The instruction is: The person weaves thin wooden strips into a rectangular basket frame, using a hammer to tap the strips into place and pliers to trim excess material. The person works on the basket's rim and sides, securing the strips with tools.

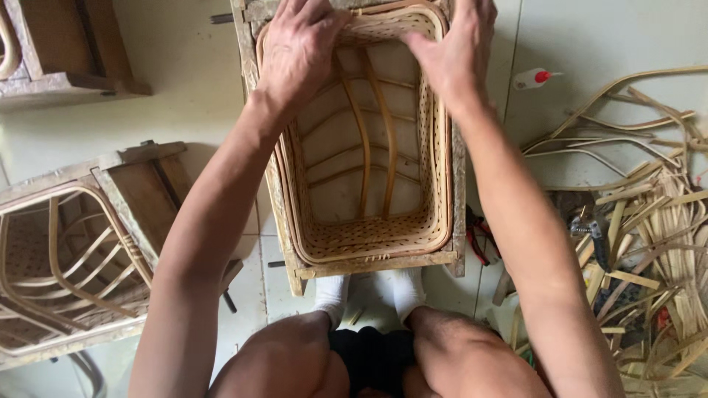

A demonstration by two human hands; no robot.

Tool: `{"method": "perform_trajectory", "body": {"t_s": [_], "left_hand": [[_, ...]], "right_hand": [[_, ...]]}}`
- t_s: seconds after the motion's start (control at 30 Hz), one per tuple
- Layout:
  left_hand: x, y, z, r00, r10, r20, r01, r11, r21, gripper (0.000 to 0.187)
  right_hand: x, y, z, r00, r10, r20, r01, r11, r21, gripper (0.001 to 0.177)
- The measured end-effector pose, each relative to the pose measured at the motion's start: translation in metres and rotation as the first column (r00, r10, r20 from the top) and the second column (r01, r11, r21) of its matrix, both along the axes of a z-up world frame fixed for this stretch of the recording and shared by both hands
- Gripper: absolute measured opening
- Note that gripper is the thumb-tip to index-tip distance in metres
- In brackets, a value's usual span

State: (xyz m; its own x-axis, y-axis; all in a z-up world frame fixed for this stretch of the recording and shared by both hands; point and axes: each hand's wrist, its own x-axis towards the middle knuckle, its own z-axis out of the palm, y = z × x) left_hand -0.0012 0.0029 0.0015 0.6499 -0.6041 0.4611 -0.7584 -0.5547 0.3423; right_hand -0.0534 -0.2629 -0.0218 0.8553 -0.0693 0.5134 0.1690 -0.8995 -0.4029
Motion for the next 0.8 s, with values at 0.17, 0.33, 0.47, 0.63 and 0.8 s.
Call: {"method": "perform_trajectory", "body": {"t_s": [0.17, 0.33, 0.47, 0.63, 0.8], "left_hand": [[0.004, 0.001, 0.012, 0.999, 0.005, 0.040, -0.006, 1.000, 0.021, 0.035], [0.003, 0.004, 0.008, 0.991, 0.016, 0.135, -0.022, 0.999, 0.040, 0.046], [0.004, 0.004, 0.003, 0.992, 0.015, 0.127, -0.022, 0.998, 0.057, 0.059], [0.005, 0.004, 0.000, 0.996, 0.010, 0.083, -0.014, 0.999, 0.044, 0.025], [0.002, 0.001, 0.002, 0.996, 0.015, 0.089, -0.015, 1.000, 0.000, 0.020]], "right_hand": [[0.017, -0.024, -0.026, 0.928, 0.193, -0.318, 0.095, 0.704, 0.704, 0.058], [0.012, -0.032, -0.033, 0.829, 0.171, -0.532, 0.229, 0.765, 0.602, 0.038], [0.010, -0.032, -0.016, 0.922, 0.251, -0.293, -0.069, 0.855, 0.515, 0.033], [0.000, -0.022, 0.017, 0.907, 0.191, -0.375, 0.081, 0.796, 0.600, 0.029], [-0.027, -0.027, 0.062, 0.955, 0.168, -0.245, 0.071, 0.672, 0.737, 0.014]]}}
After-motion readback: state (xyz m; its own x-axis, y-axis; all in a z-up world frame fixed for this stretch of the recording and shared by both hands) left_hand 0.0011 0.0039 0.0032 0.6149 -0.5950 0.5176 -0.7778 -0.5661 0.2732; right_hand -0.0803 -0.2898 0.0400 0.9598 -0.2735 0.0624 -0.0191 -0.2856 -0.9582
